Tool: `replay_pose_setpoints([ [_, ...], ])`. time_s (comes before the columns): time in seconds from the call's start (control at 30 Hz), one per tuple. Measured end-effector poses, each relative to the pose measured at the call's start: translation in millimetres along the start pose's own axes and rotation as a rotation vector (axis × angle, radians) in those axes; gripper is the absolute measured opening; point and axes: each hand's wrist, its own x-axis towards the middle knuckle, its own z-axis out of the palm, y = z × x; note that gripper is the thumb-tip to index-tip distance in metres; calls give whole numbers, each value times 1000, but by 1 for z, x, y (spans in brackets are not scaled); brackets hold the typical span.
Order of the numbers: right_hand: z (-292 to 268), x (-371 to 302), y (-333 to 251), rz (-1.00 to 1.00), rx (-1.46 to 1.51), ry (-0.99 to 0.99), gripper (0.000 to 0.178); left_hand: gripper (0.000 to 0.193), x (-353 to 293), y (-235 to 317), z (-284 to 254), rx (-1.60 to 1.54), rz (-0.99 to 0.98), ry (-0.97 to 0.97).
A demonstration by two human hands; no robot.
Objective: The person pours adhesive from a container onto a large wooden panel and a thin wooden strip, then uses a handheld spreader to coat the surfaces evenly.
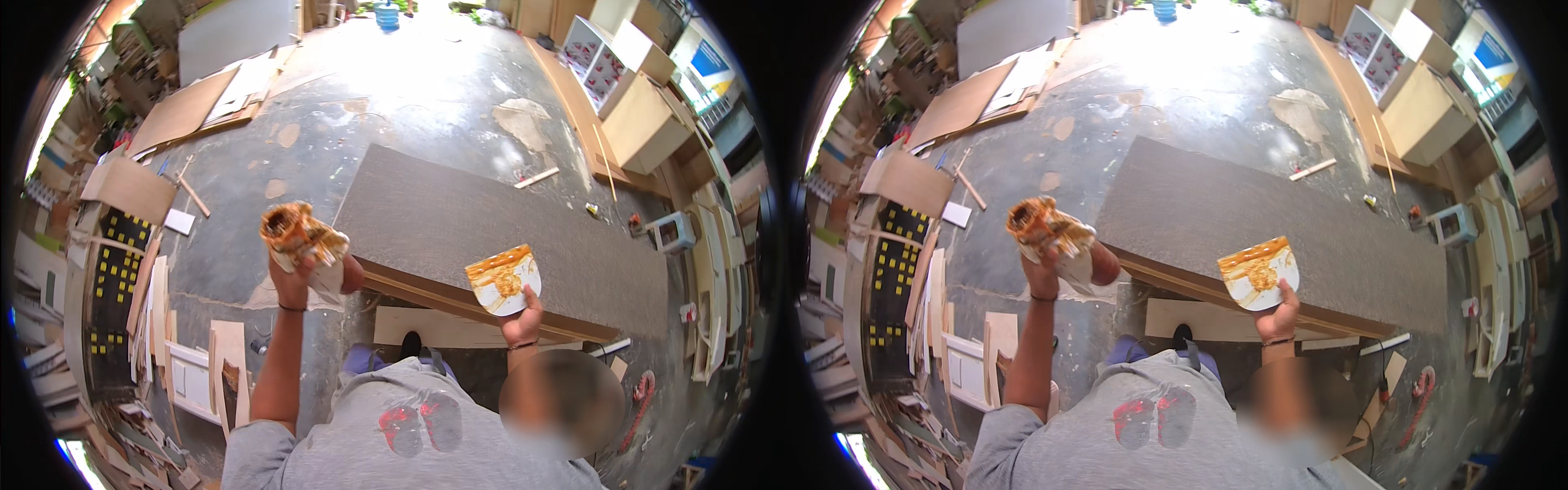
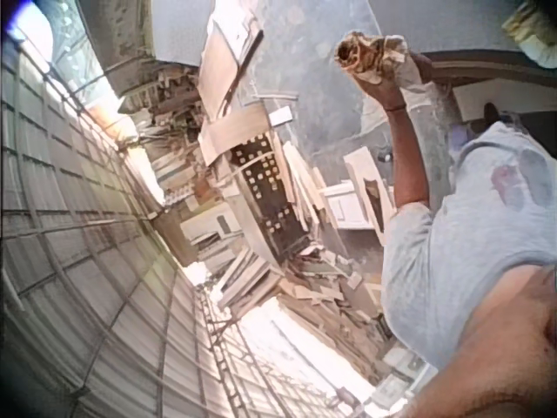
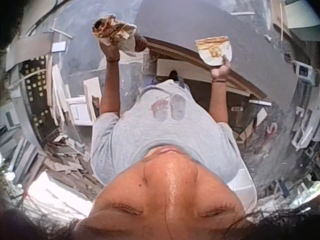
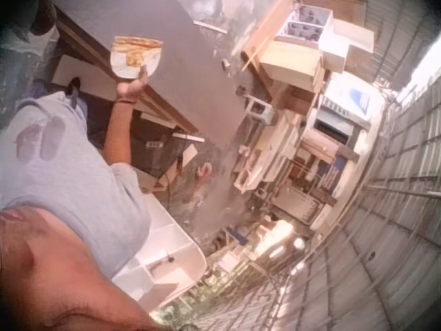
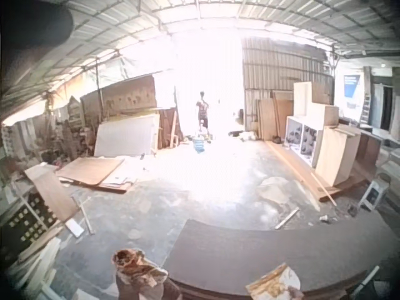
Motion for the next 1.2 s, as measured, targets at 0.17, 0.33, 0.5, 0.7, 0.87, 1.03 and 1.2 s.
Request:
replay_pose_setpoints([
  [0.17,15,15,11,-61,-27,-46,53,77,76,-9,18,-61,64,-112],
  [0.33,35,35,-1,-129,-39,-20,45,84,101,-34,38,-41,71,-115],
  [0.5,-16,76,9,-76,-15,217,42,83,99,-56,35,-146,-61,-71],
  [0.7,-173,72,18,-79,154,538,60,80,91,-73,10,-29,-100,-52],
  [0.87,-199,87,27,-13,183,603,60,79,82,-62,-14,138,-107,8],
  [1.03,-182,106,41,66,30,573,59,86,79,-49,-12,124,-124,116],
  [1.2,-181,103,70,186,18,503,57,82,89,-43,4,186,-76,23],
])
